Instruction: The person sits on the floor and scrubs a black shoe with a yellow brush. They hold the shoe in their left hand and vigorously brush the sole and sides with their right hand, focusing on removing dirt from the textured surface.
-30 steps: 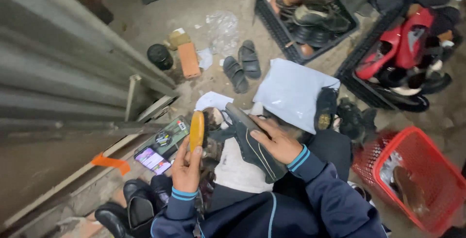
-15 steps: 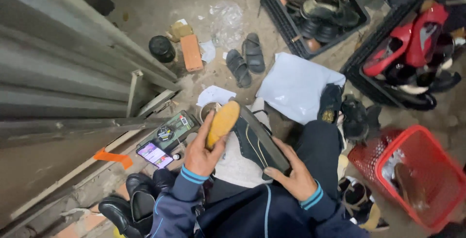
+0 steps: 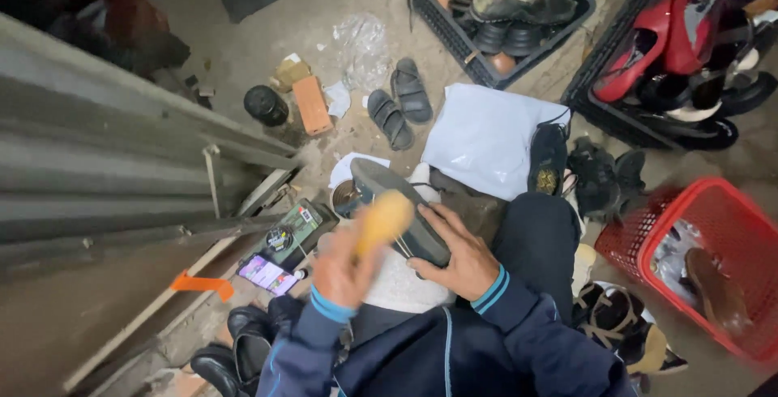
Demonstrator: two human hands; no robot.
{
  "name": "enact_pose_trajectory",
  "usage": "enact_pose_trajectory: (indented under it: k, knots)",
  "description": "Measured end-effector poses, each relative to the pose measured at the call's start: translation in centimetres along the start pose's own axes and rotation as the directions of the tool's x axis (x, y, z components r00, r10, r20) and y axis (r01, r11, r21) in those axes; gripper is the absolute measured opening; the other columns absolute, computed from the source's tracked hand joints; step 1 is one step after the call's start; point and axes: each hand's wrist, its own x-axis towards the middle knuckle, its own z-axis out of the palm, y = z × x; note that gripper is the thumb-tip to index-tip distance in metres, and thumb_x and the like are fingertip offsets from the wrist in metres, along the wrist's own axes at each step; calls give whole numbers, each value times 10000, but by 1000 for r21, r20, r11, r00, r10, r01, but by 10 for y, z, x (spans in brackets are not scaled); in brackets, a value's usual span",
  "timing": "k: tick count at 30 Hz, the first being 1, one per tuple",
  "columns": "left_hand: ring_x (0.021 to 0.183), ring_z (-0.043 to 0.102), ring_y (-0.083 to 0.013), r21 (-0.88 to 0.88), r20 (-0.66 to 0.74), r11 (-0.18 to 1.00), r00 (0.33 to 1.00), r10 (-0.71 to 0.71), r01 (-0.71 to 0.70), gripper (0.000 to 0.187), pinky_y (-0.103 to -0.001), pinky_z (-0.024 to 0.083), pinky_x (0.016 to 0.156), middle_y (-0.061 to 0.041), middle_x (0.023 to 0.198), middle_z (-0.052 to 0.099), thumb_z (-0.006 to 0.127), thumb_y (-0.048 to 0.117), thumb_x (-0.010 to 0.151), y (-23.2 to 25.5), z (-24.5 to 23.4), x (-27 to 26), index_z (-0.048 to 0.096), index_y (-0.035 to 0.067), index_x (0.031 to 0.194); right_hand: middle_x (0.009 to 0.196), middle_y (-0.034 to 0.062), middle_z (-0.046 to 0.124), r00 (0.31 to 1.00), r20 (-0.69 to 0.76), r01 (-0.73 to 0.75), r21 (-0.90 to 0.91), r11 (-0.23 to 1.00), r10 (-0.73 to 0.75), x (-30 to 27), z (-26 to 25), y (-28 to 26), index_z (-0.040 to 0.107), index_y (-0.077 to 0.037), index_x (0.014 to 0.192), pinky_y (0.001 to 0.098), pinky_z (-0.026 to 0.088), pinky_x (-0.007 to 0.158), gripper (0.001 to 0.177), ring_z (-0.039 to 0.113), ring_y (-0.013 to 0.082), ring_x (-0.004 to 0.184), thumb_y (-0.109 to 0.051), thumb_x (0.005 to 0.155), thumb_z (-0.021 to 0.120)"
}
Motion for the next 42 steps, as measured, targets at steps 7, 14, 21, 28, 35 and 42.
enact_pose_trajectory:
  k: [7, 14, 21, 28, 35, 42]
  knots:
    - [780, 705, -384, 41, -22, 999, 999, 34, -34, 484, -494, 552, 633, -150, 852, 696, 748, 341, 906, -33, 12, 2, 687, 123, 1334, 1602, 268, 351, 998, 63, -30, 93, 995, 24, 5, -6, 8, 373, -176, 1604, 703, 400, 1100, 844, 462, 532, 1370, -342, 883, 779]
    - [811, 740, -318, 78, -6, 996, 999, 43, -42, 450, -441, 593, 697, -83, 936, 746, 747, 383, 904, -46, 11, 1, 702, 165, 1295, 1571, 265, 423, 1000, -27, 10, 158, 987, -6, 6, 0, 17, 426, -111, 1569, 674, 359, 1135, 819, 462, 483, 1393, -322, 871, 799]
    - [910, 706, -439, 42, -107, 999, 994, 19, -14, 470, -507, 593, 745, -211, 979, 714, 728, 276, 929, -35, 4, 15, 662, 95, 1358, 1566, 282, 429, 999, -40, 38, 270, 962, -28, 6, -1, 28, 430, -96, 1570, 657, 309, 1168, 797, 435, 469, 1420, -275, 880, 785]
    - [862, 762, -296, 107, 70, 994, 998, -9, 1, 518, -459, 616, 738, -32, 970, 769, 781, 467, 841, -25, 5, -2, 697, 295, 1322, 1526, 268, 507, 996, -62, 78, 329, 941, -61, -15, -6, 29, 511, -53, 1515, 606, 336, 1154, 739, 463, 411, 1411, -260, 865, 796]
    - [827, 734, -385, 45, -9, 999, 1000, -2, 3, 504, -469, 601, 710, -126, 912, 734, 774, 390, 880, -26, 11, 1, 698, 158, 1322, 1493, 229, 563, 997, -67, 47, 372, 927, -24, -22, -5, 58, 568, -88, 1493, 542, 460, 1060, 772, 554, 366, 1330, -291, 805, 853]
    - [767, 737, -345, 110, 81, 992, 995, 52, -61, 612, -456, 598, 641, -47, 868, 725, 774, 487, 846, -5, 5, -6, 654, 252, 1398, 1400, 247, 618, 1000, -25, -7, 402, 916, 19, -20, 5, 83, 529, -165, 1522, 347, 615, 407, 775, 762, 326, 832, -353, 822, 802]
